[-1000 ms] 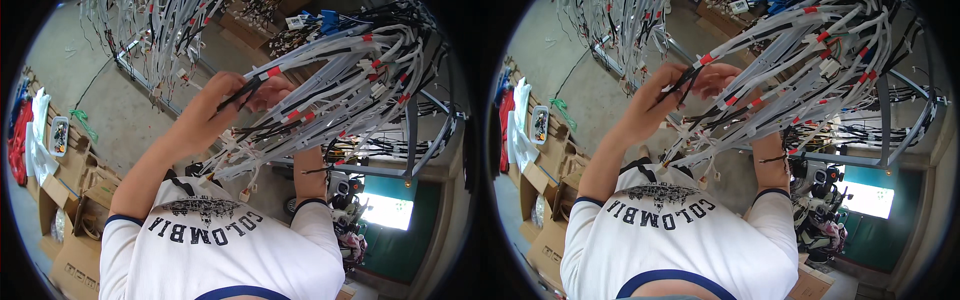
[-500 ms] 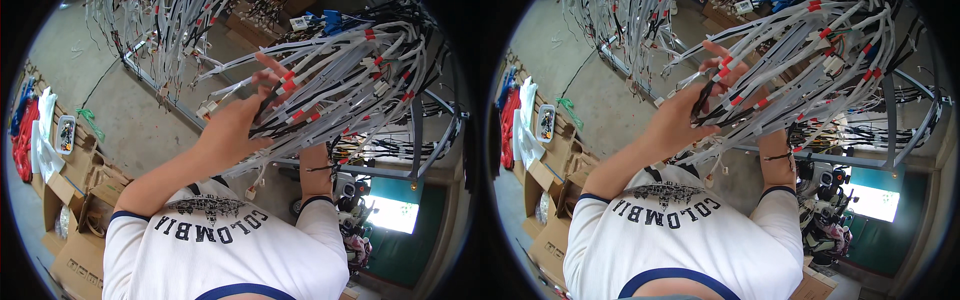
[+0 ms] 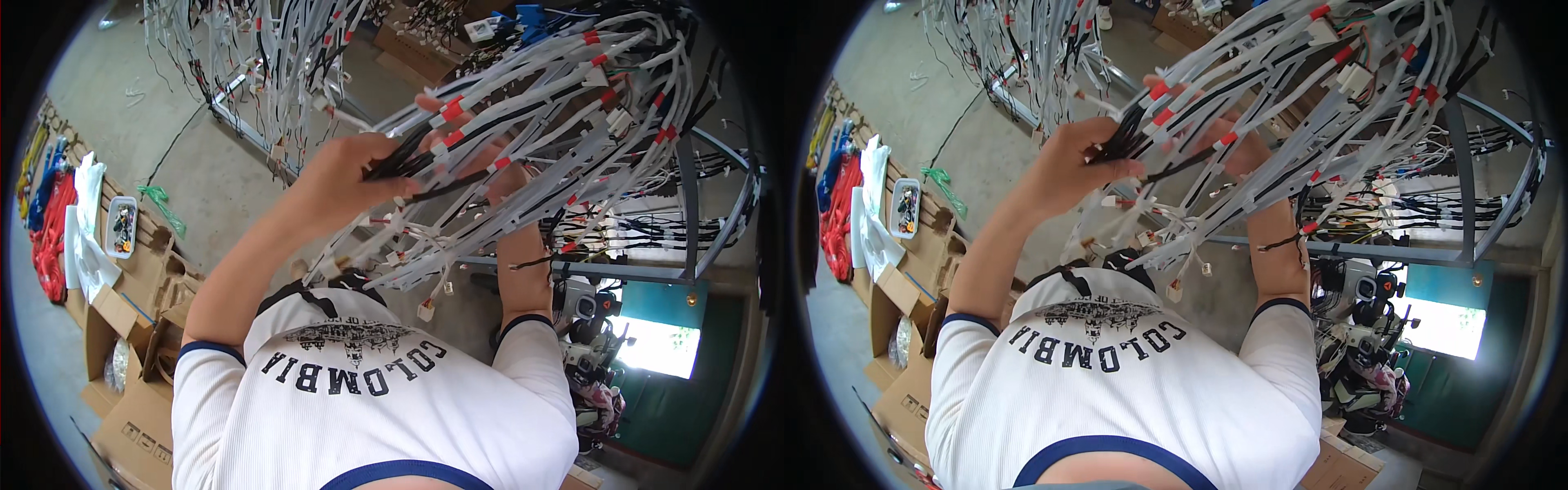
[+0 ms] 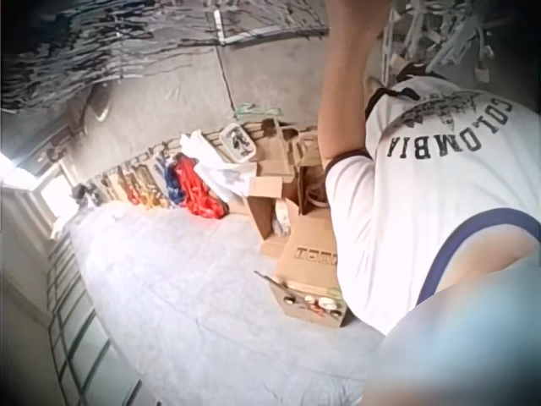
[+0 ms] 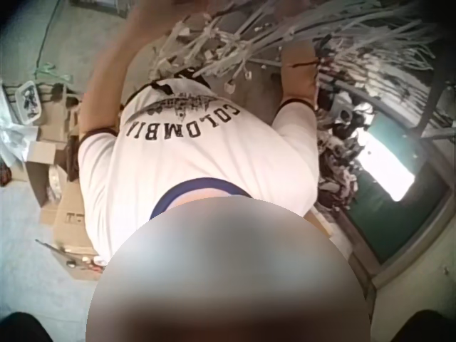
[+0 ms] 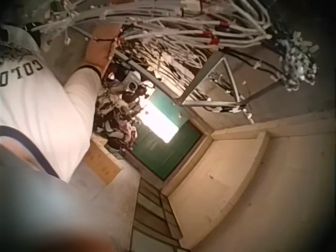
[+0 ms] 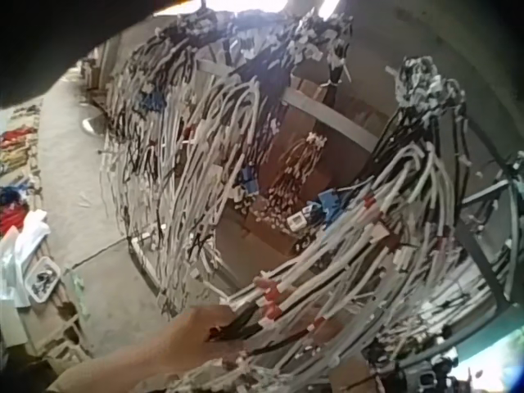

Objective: Organizing and bundling electrical wire harnesses using insulation tape in a factory setting.

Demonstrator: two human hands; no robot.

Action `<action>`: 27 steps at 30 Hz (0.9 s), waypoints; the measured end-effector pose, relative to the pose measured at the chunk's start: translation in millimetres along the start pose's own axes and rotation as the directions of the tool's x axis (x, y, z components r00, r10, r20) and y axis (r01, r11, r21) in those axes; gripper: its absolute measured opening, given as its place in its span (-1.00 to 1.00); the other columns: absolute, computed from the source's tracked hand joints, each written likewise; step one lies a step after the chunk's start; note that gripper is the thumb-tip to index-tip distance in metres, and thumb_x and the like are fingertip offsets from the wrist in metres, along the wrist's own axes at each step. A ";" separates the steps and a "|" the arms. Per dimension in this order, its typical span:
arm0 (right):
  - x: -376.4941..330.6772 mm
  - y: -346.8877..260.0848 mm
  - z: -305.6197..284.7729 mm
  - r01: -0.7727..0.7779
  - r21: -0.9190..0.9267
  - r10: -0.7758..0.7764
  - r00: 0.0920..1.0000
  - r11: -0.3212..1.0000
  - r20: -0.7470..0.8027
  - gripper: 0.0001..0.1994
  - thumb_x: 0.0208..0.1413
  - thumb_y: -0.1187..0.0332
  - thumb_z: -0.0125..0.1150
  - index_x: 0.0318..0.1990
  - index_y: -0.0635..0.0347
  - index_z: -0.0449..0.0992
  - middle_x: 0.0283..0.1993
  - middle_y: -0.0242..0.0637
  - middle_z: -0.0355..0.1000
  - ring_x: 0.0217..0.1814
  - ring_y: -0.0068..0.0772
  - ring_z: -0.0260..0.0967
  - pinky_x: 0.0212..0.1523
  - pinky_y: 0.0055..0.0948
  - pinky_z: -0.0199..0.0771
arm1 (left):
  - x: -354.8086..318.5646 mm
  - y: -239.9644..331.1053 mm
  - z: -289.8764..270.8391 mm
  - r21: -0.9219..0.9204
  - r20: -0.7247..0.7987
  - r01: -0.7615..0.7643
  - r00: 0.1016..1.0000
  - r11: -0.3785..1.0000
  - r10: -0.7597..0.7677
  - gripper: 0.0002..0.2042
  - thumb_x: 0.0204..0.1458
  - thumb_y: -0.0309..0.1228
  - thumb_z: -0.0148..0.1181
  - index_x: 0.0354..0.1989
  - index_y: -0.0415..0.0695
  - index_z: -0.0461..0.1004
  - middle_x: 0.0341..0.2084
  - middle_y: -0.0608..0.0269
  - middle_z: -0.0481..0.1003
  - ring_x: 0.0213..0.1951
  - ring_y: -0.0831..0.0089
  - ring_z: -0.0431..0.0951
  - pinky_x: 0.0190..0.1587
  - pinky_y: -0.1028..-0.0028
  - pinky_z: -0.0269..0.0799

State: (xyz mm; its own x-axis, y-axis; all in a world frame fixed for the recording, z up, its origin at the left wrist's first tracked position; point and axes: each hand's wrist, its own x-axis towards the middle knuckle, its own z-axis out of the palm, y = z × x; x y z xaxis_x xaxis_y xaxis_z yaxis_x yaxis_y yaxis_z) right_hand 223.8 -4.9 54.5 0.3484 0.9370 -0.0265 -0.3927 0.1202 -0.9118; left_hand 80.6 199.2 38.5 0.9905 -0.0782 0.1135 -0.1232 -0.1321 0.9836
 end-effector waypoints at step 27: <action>11.6 24.3 -6.5 -0.139 0.430 -0.096 0.872 0.892 0.480 -0.69 0.27 0.33 -0.09 0.12 0.19 0.30 -0.17 0.13 0.46 -0.62 -0.39 0.41 -0.62 -0.50 0.31 | -47.2 -26.6 -44.0 0.092 -0.548 0.048 0.837 0.995 0.010 -0.82 0.15 -0.33 0.13 -0.21 -0.18 0.52 -0.41 0.40 0.52 -0.29 0.64 0.46 -0.25 0.54 0.33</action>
State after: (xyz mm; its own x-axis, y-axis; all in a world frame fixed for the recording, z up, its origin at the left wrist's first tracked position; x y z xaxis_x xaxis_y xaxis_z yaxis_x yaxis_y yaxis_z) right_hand 223.8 6.7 29.3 -0.0668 0.9631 0.2606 -0.7645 0.1185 -0.6337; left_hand 39.8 249.8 13.1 0.8613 0.4745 0.1816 -0.0804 -0.2257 0.9709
